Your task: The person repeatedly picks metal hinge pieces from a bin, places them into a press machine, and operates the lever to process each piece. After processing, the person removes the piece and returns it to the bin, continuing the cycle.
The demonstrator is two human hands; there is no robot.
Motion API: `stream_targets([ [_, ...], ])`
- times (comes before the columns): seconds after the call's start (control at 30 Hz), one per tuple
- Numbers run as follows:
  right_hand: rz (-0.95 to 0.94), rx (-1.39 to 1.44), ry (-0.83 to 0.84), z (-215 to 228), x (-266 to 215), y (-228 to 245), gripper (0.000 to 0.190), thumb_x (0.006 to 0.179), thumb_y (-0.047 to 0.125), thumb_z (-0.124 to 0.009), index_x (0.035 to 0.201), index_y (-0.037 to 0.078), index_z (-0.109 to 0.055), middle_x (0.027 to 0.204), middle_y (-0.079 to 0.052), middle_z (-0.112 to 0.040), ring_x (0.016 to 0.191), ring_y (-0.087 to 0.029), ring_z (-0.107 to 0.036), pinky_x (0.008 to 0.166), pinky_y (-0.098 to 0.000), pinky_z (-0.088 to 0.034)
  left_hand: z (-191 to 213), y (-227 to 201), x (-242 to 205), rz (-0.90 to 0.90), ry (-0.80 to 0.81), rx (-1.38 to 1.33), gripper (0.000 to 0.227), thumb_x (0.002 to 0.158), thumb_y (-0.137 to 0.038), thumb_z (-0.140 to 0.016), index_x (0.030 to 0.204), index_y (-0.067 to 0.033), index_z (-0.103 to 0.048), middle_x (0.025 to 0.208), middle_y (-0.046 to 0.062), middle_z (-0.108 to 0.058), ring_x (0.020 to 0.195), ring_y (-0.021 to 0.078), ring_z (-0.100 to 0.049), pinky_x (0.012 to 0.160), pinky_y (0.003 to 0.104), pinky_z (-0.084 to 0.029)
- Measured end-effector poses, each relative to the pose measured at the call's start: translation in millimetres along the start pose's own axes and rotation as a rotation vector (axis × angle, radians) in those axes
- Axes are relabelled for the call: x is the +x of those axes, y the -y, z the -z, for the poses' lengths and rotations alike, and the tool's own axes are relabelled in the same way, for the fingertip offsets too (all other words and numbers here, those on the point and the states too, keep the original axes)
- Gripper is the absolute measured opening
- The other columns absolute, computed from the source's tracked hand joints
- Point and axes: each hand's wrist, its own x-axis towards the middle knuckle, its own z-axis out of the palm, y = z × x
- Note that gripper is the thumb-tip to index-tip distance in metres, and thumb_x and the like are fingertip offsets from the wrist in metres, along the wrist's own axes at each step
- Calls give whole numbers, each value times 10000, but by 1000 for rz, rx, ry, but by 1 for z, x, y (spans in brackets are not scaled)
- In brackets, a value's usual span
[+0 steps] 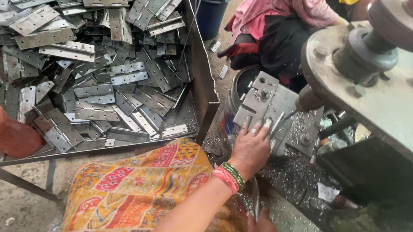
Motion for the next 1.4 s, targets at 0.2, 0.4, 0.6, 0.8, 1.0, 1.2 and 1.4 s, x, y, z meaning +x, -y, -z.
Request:
stream_targets([
  [0.2,115,-67,146,49,40,0,721,800,483,-763,1218,-19,-459,780,-293,-711,755,-476,-722,671,-546,-566,-13,8,13,-22,34,36,343,925,-266,-576,1122,-39,-741,1433,152,-584,1339,290,-554,1181,532,-310],
  [0.4,94,67,100,45,30,-4,574,807,450,-725,1171,41,-550,796,-269,-718,754,-457,-724,692,-553,-573,-32,-1,30,18,84,91,380,971,-297,-538,1156,-33,-740,1410,162,-606,1361,292,-542,1203,529,-281],
  [0.6,-3,13,56,-4,-7,-10,683,810,462,-752,1250,6,-498,820,-302,-705,802,-502,-698,701,-571,-563,-23,7,12,15,66,59,373,995,-271,-533,1181,-20,-736,1427,162,-599,1354,287,-547,1248,523,-261],
  [0.8,-14,-5,310,56,59,-17,645,801,529,-752,1124,3,-566,894,-256,-740,832,-441,-756,751,-522,-595,-49,2,48,46,177,52,344,932,-214,-538,1167,-62,-739,1489,154,-540,1401,285,-495,1180,513,-284],
  [1.0,-37,50,41,4,-2,2,711,845,409,-715,1377,12,-457,920,-302,-717,878,-494,-699,761,-557,-557,-45,0,55,29,210,28,353,919,-222,-539,1168,-66,-735,1472,147,-537,1396,287,-475,1193,542,-268],
  [1.2,-94,-21,353,67,43,2,669,826,465,-750,1231,-7,-504,890,-266,-733,839,-466,-742,754,-530,-586,-31,13,64,4,320,132,326,899,-222,-535,1125,-133,-752,1497,95,-509,1405,250,-453,1222,539,-226],
  [1.4,-36,49,75,18,3,4,581,854,460,-703,1216,38,-534,828,-253,-712,774,-476,-719,695,-555,-568,-39,20,89,70,269,-26,290,903,-183,-545,1025,-115,-799,1488,90,-543,1411,269,-470,1206,527,-242],
])
